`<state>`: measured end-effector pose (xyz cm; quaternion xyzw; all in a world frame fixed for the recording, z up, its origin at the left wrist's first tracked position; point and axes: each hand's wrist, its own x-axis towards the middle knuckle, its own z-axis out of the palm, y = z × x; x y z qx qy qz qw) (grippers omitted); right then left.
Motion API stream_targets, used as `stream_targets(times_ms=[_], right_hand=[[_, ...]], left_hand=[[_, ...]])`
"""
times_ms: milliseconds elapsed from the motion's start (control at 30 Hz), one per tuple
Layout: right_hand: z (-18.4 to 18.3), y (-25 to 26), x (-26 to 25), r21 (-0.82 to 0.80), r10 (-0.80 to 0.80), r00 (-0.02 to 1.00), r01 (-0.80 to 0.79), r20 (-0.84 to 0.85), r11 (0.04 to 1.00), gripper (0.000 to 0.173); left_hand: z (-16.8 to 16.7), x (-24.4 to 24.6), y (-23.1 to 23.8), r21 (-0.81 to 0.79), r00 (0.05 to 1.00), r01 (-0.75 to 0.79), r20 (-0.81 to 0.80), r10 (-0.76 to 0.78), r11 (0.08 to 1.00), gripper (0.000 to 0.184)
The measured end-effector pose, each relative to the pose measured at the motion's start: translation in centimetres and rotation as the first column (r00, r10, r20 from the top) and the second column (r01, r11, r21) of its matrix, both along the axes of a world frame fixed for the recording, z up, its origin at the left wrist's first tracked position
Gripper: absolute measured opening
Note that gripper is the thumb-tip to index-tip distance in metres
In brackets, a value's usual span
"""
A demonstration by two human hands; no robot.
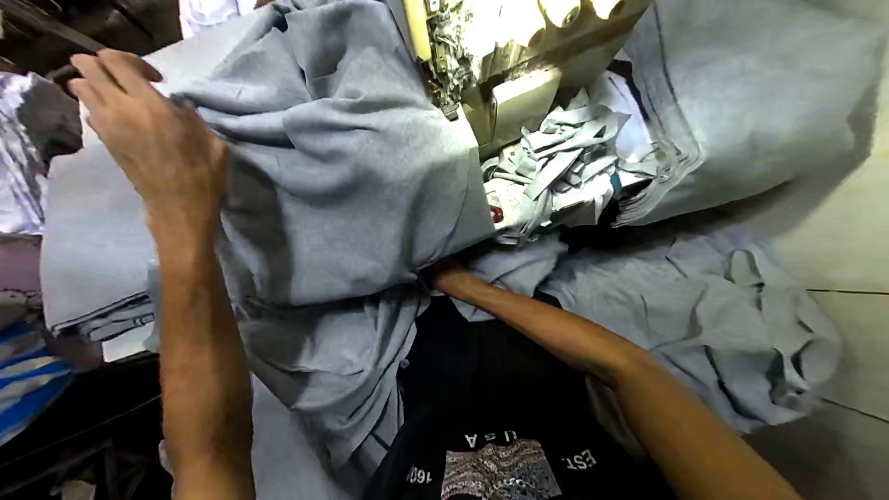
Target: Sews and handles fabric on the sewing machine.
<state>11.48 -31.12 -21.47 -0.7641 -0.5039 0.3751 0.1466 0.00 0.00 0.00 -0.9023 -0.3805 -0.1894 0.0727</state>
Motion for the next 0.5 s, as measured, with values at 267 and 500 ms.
stream_targets(times_ms=[267, 500], right_hand=[[8.4, -7.1, 1.9, 0.193, -0.193, 0.756, 0.389, -0.626, 0.901, 0.041], [11.6, -1.1, 2.2, -0.346, 0.002, 0.978, -0.076, -0.21, 0.935, 0.043]], left_hand=[[-12.0, -1.0, -23.6, -0.027, 0.86, 0.507, 0.085, -0.503, 0.862, 0.047], [-12.4, -1.6, -23.4, -0.129, 0.906, 0.413, 0.159, -0.392, 0.902, 0.019]])
